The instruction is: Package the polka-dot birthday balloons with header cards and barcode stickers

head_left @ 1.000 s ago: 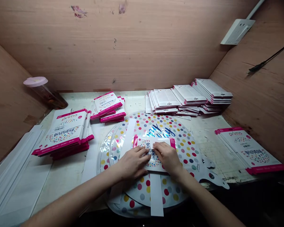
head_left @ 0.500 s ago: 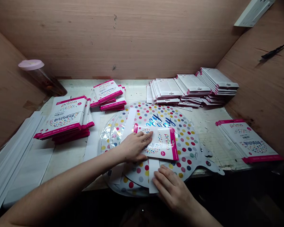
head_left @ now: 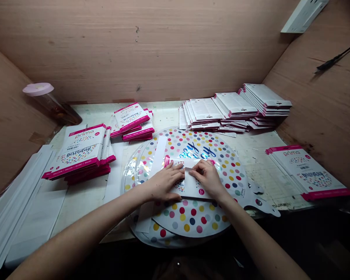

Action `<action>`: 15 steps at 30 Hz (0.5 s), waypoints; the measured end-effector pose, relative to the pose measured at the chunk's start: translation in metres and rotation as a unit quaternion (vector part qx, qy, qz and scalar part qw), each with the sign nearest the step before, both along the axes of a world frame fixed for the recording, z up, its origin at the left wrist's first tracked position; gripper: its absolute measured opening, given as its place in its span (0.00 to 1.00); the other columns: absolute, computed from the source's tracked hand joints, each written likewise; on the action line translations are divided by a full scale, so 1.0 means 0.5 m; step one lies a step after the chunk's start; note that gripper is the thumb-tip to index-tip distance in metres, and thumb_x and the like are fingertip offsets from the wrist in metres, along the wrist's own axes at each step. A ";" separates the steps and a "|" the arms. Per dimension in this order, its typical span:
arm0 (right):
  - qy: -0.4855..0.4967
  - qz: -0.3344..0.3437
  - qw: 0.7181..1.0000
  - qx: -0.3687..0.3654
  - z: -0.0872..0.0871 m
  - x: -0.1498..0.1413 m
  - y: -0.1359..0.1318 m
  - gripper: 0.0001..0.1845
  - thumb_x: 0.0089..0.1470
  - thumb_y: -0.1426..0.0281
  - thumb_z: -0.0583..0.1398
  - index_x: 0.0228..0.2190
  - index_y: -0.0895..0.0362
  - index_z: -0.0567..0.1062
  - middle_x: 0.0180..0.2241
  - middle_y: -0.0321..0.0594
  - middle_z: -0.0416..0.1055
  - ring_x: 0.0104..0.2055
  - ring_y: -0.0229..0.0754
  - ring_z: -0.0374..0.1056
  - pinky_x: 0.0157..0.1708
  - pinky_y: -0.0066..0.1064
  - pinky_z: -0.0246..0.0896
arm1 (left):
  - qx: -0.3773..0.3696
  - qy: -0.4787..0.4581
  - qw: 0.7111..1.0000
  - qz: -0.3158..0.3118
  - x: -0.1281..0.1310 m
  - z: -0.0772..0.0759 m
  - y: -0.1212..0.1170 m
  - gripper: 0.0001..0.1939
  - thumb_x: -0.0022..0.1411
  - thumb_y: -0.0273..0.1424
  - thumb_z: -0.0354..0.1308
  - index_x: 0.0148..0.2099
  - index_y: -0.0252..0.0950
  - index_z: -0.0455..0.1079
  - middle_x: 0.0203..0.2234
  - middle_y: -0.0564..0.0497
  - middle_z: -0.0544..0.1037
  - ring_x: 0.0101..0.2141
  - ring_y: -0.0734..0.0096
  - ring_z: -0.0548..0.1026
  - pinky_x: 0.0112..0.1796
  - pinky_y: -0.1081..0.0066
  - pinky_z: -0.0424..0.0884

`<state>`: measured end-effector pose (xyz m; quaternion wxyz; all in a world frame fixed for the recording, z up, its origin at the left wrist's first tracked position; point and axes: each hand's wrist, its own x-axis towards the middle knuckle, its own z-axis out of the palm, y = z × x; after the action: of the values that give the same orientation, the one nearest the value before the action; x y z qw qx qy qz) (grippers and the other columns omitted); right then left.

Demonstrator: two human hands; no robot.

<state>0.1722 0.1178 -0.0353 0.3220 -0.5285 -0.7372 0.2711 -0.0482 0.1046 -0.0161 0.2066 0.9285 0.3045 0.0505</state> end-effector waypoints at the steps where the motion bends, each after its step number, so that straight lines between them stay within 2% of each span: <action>1: 0.000 -0.003 1.000 0.001 -0.008 0.000 0.000 0.10 0.55 0.65 0.61 0.24 0.54 0.71 0.30 0.39 0.71 0.39 0.46 0.64 0.41 0.40 0.60 | -0.010 -0.010 1.000 0.000 -0.001 -0.002 0.000 0.33 0.57 0.44 0.63 0.58 0.33 0.60 0.62 0.36 0.64 0.66 0.46 0.53 0.62 0.47 0.50; 4: -0.004 -0.013 1.000 -0.002 -0.021 -0.002 -0.002 0.10 0.55 0.64 0.61 0.24 0.54 0.70 0.30 0.39 0.70 0.38 0.46 0.64 0.42 0.41 0.59 | -0.019 -0.036 0.999 0.005 -0.004 -0.006 -0.001 0.32 0.57 0.42 0.63 0.58 0.34 0.58 0.61 0.34 0.64 0.65 0.47 0.55 0.61 0.48 0.53; 8: -0.014 -0.018 1.000 -0.008 -0.024 -0.004 0.004 0.10 0.54 0.65 0.61 0.24 0.54 0.71 0.31 0.39 0.70 0.38 0.46 0.64 0.43 0.43 0.59 | -0.010 -0.023 1.000 0.005 0.000 -0.003 -0.001 0.39 0.56 0.41 0.64 0.65 0.36 0.52 0.61 0.34 0.63 0.64 0.47 0.58 0.60 0.48 0.55; 11: -0.020 -0.021 0.999 -0.016 -0.026 -0.006 0.011 0.09 0.52 0.67 0.63 0.23 0.54 0.70 0.30 0.39 0.70 0.38 0.46 0.65 0.42 0.41 0.59 | 0.007 0.017 1.000 -0.013 0.009 0.008 -0.001 0.36 0.56 0.40 0.64 0.63 0.35 0.57 0.60 0.34 0.64 0.62 0.45 0.60 0.59 0.51 0.60; 15: -0.019 -0.027 0.999 -0.021 -0.033 -0.008 0.022 0.11 0.50 0.68 0.64 0.21 0.54 0.69 0.29 0.38 0.69 0.35 0.44 0.65 0.38 0.37 0.61 | 0.022 0.056 0.998 0.006 0.019 0.019 -0.004 0.35 0.54 0.38 0.66 0.61 0.33 0.62 0.61 0.33 0.60 0.58 0.44 0.65 0.54 0.55 0.67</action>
<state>0.1682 0.1287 -0.0518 0.3040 -0.5598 -0.7230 0.2672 -0.0389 0.1027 -0.0066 0.1683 0.9323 0.3202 0.0066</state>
